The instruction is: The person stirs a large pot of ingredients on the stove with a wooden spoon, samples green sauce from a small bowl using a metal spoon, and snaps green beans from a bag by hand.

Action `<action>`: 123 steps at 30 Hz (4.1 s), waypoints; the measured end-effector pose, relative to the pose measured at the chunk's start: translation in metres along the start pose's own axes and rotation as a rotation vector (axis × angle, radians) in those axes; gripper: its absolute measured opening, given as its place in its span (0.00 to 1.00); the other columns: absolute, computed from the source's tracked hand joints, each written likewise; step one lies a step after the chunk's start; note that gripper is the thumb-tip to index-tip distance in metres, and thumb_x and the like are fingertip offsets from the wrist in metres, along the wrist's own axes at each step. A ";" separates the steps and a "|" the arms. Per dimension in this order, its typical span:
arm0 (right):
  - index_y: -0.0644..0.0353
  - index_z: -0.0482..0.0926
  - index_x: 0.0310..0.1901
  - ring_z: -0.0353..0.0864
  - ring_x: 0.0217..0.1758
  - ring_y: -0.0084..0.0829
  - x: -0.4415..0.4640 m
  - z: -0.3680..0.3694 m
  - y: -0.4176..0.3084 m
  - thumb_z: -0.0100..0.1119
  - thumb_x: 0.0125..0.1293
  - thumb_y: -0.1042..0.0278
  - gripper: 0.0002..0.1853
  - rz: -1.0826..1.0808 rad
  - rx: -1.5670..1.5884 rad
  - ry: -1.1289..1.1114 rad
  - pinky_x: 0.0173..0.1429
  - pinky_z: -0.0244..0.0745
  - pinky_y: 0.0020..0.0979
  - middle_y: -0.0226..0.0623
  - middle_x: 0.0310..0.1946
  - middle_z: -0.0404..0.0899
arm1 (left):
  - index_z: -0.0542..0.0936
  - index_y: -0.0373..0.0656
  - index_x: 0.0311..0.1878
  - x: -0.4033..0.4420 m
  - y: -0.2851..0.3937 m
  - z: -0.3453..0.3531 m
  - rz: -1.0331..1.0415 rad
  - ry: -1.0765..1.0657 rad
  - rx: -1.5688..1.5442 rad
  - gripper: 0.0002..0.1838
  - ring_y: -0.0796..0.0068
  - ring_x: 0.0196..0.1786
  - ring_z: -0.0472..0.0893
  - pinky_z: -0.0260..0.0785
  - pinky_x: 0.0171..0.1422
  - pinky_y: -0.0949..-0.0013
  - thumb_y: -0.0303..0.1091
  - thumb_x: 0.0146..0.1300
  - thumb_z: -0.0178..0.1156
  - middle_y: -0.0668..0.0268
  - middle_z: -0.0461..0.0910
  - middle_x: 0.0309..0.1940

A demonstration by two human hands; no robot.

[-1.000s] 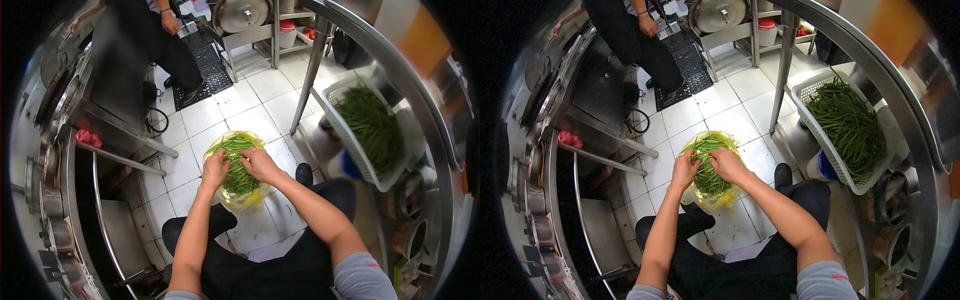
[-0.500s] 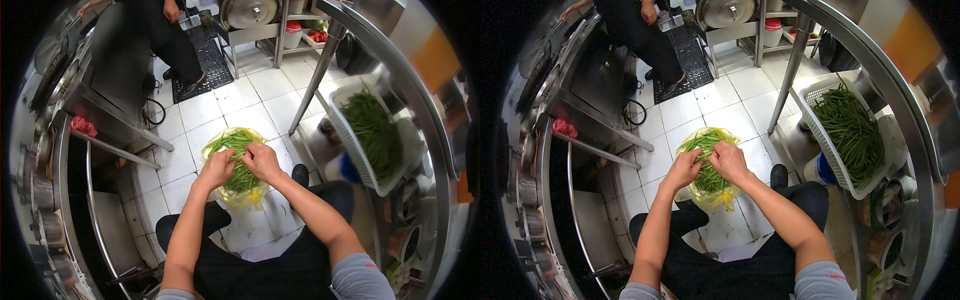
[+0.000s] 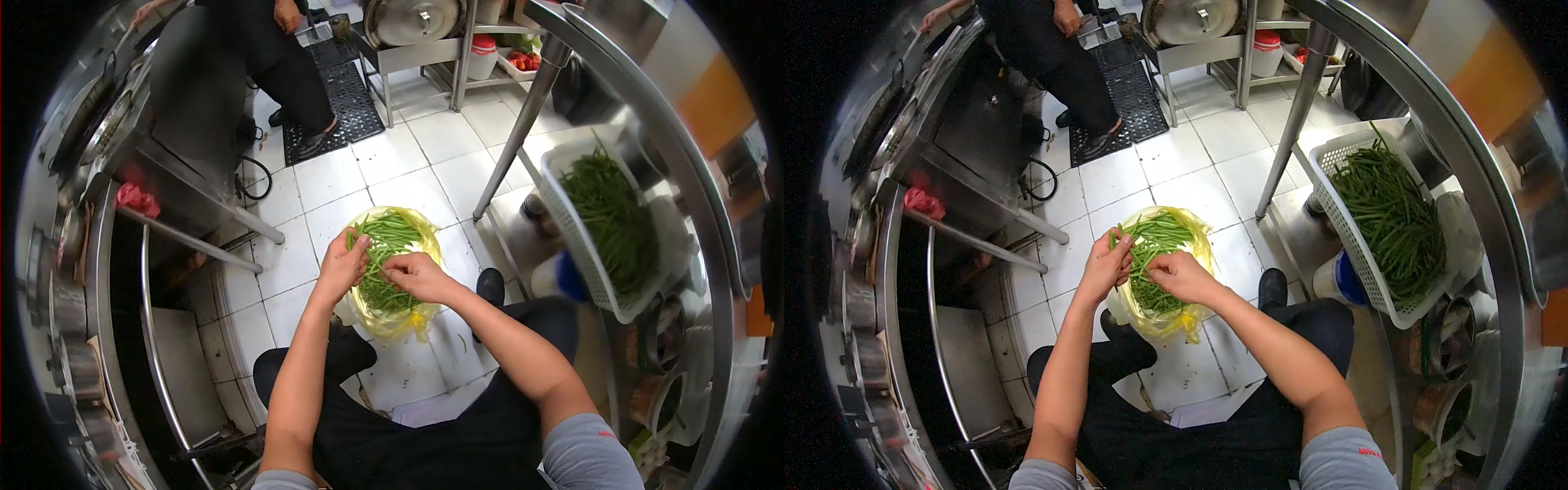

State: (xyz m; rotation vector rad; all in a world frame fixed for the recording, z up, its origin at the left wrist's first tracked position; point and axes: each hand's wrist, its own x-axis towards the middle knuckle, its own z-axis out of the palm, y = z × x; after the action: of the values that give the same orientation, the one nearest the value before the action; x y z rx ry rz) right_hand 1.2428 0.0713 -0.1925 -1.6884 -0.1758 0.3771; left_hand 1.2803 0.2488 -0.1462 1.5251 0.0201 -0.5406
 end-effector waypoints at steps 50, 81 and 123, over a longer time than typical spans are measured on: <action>0.63 0.81 0.34 0.78 0.26 0.32 0.005 -0.028 0.016 0.58 0.56 0.66 0.10 -0.126 -0.409 0.287 0.35 0.73 0.30 0.40 0.23 0.78 | 0.71 0.40 0.36 0.002 -0.010 -0.009 0.094 -0.116 0.353 0.09 0.81 0.18 0.64 0.56 0.21 0.71 0.36 0.68 0.53 0.73 0.65 0.17; 0.54 0.85 0.36 0.79 0.44 0.46 -0.004 -0.038 0.030 0.60 0.54 0.66 0.09 0.113 -0.810 0.067 0.51 0.73 0.41 0.47 0.35 0.77 | 0.74 0.38 0.39 0.055 -0.091 0.017 0.424 0.164 1.257 0.09 0.47 0.30 0.80 0.73 0.35 0.49 0.30 0.56 0.57 0.50 0.80 0.25; 0.63 0.81 0.47 0.81 0.42 0.43 0.006 -0.023 0.010 0.57 0.59 0.65 0.16 -0.052 -0.306 0.073 0.50 0.75 0.36 0.48 0.38 0.82 | 0.70 0.44 0.33 0.015 -0.025 0.003 0.006 -0.049 0.013 0.12 0.87 0.14 0.57 0.47 0.17 0.77 0.40 0.69 0.55 0.78 0.59 0.14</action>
State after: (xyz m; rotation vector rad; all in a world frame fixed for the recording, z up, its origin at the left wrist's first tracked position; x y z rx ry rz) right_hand 1.2550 0.0499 -0.2002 -1.9915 -0.2320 0.2575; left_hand 1.2844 0.2424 -0.1750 1.5237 -0.0257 -0.5746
